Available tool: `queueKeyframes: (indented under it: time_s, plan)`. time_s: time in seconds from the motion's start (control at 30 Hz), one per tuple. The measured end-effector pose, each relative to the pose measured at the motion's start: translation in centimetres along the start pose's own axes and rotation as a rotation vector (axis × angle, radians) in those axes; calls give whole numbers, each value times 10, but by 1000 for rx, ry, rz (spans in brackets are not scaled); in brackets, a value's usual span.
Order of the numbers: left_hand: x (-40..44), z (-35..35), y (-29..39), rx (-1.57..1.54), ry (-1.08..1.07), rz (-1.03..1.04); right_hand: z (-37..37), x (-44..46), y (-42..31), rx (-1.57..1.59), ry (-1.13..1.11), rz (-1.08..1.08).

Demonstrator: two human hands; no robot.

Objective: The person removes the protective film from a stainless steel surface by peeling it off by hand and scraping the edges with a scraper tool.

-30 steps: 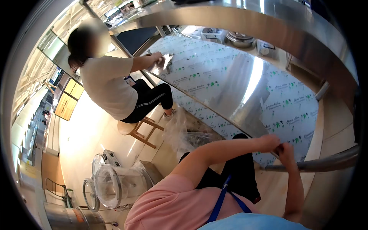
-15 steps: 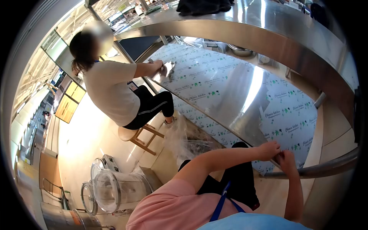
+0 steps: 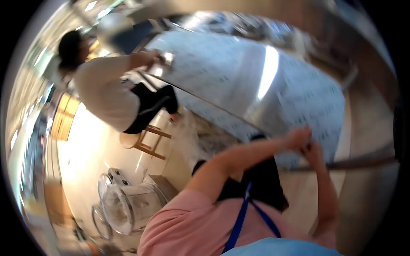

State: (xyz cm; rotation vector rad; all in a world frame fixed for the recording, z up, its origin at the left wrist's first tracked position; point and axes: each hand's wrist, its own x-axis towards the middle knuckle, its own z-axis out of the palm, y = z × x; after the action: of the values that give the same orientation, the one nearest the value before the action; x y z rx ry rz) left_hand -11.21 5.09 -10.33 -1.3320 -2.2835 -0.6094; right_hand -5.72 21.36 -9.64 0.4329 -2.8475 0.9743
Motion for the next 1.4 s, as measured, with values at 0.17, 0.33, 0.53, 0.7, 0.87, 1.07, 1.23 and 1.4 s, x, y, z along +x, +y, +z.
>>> queueKeyframes:
  time_s: [0.17, 0.33, 0.53, 0.7, 0.87, 1.07, 1.23, 1.4]
  plan:
    - [18, -60, -20, -176, -36, -230, -20, 13, -43, 13, 40, 20]
    - [-3, -76, 0, -253, -64, -435, -28, -21, -38, 78, -26, 87]
    - [-35, -77, 25, -376, -141, -502, -18, -36, -5, 234, 2, 239]
    - [-32, -49, 36, -440, -164, -430, -33, -34, -32, 74, -50, 248]
    - [-39, -45, 44, -363, -372, -184, -19, -50, -42, -40, -189, 145]
    - [-32, -31, 42, -206, -390, -82, -2, -46, -22, -136, -231, 137]
    - [-40, -19, 37, -165, -386, -63, 0, -42, -26, -186, -190, 127]
    - [-38, -20, 38, -168, -364, -101, -5, -38, -20, -111, -197, 163]
